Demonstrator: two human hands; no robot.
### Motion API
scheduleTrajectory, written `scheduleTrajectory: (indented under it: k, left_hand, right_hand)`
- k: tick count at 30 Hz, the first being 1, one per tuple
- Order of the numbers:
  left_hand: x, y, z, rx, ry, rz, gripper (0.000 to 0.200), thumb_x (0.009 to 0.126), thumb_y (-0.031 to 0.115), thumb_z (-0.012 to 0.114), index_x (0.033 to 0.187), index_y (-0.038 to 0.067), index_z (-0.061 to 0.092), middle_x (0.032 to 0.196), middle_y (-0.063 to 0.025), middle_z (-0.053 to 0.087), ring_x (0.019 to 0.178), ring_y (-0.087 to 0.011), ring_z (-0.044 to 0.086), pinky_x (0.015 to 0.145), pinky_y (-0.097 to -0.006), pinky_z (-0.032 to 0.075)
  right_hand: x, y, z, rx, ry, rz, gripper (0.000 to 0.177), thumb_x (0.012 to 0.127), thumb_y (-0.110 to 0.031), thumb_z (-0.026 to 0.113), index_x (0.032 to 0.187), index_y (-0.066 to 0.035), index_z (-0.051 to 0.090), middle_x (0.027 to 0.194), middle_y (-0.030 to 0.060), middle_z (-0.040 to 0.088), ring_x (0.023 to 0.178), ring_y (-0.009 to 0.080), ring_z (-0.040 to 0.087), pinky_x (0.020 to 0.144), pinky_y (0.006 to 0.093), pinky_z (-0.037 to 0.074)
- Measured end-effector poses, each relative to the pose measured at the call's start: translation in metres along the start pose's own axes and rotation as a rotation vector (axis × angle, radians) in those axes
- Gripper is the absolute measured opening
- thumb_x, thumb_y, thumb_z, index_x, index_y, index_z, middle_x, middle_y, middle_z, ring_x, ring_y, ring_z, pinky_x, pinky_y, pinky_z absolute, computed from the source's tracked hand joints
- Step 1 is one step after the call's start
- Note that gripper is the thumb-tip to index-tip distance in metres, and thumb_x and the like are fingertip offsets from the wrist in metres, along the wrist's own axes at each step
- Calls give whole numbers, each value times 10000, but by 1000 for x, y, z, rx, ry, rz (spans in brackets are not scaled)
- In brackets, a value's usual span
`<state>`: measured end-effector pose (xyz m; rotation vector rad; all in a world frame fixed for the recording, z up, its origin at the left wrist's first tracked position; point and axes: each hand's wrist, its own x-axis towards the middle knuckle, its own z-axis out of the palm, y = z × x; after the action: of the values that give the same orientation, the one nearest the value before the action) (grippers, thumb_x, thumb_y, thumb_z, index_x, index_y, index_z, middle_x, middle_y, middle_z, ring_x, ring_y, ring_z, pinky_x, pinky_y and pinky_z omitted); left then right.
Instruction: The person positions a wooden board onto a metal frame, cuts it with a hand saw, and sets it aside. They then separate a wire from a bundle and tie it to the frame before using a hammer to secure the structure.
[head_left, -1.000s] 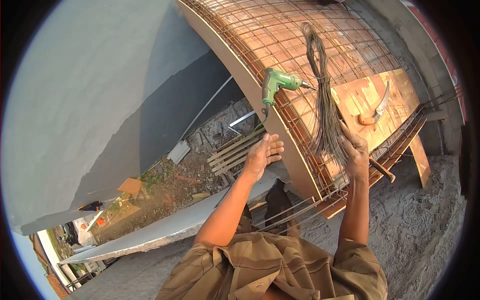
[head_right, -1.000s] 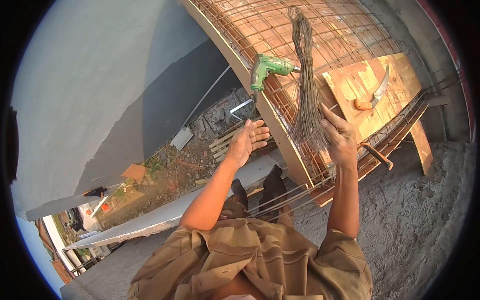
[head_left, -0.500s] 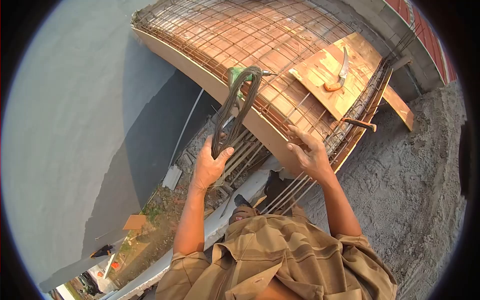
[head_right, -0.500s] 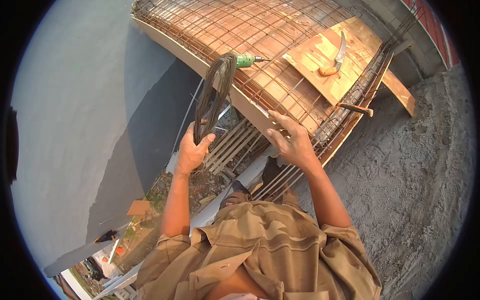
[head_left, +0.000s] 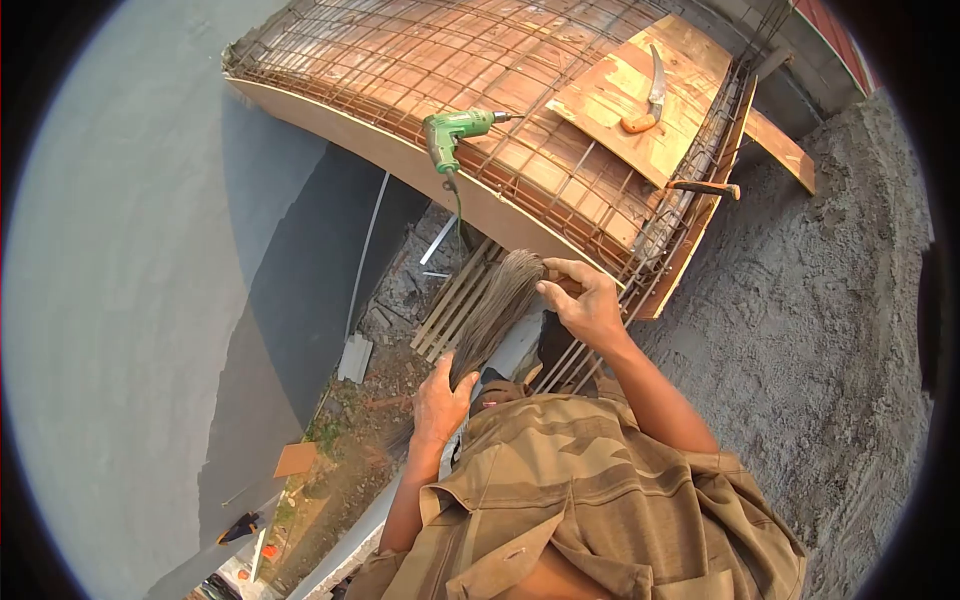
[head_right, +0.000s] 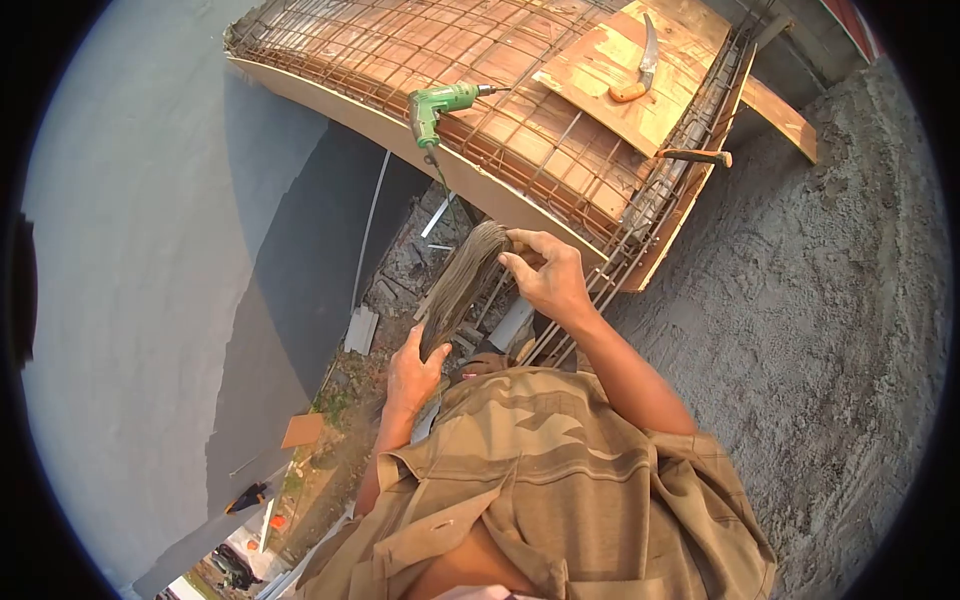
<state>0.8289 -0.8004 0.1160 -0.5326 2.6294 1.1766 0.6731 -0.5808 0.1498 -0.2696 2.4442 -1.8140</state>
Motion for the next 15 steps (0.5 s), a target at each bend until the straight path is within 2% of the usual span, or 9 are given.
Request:
scheduleTrajectory:
  k: [1, 4, 5, 8, 9, 12, 15]
  left_hand:
    - [0, 1, 1, 13, -8, 11, 554, 894, 311, 703, 1325, 4, 540, 1187, -289, 650, 1077, -457, 636, 912, -505, 499]
    - [3, 1, 3, 29, -4, 16, 559, 893, 305, 701, 1337, 9, 534, 1201, -271, 652, 1085, -454, 633, 914, -503, 499]
    - [4, 1, 3, 34, 1, 15, 562, 893, 303, 701, 1342, 10, 532, 1207, -265, 652, 1088, -453, 632, 915, -502, 499]
    - [5, 5, 2, 109, -11, 45, 565, 891, 297, 705, 1352, 23, 529, 1206, -259, 655, 1089, -449, 634, 909, -502, 501]
    - [5, 6, 3, 125, -22, 59, 567, 889, 293, 707, 1356, 25, 527, 1210, -259, 654, 1092, -446, 634, 909, -501, 502]
    - [4, 7, 3, 149, -47, 67, 574, 886, 282, 713, 1366, 31, 522, 1223, -258, 650, 1103, -439, 634, 908, -499, 504]
    - [5, 13, 2, 129, -80, 20, 581, 886, 276, 716, 1376, 33, 519, 1240, -259, 643, 1119, -435, 630, 914, -497, 503]
  right_hand:
    - [-2, -1, -5, -141, -41, -19, 359, 933, -135, 702, 1228, 60, 642, 1013, 114, 693, 809, 147, 676, 716, 275, 570]
    - [-7, 4, -6, 205, 17, 214, 350, 901, -76, 721, 1217, 57, 650, 1015, 106, 696, 828, 155, 684, 732, 285, 577]
    - [-11, -3, -4, 166, 99, 127, 309, 852, -45, 730, 1148, 38, 693, 923, 147, 715, 791, 184, 711, 720, 304, 571]
    - [-15, -1, -6, -136, 106, -94, 287, 853, -31, 699, 1131, 36, 700, 925, 169, 709, 779, 212, 711, 707, 318, 561]
    - [-13, 3, -6, -172, 154, -92, 226, 831, 4, 694, 1053, 42, 711, 926, 175, 702, 780, 247, 705, 704, 330, 554]
    - [-13, 0, -13, -295, 183, -93, 132, 814, 33, 692, 946, 38, 680, 880, 161, 680, 758, 272, 687, 683, 347, 549]
    - [-14, -3, -19, -359, 170, -224, 85, 816, 27, 688, 872, 19, 624, 830, 158, 649, 734, 304, 671, 670, 361, 542]
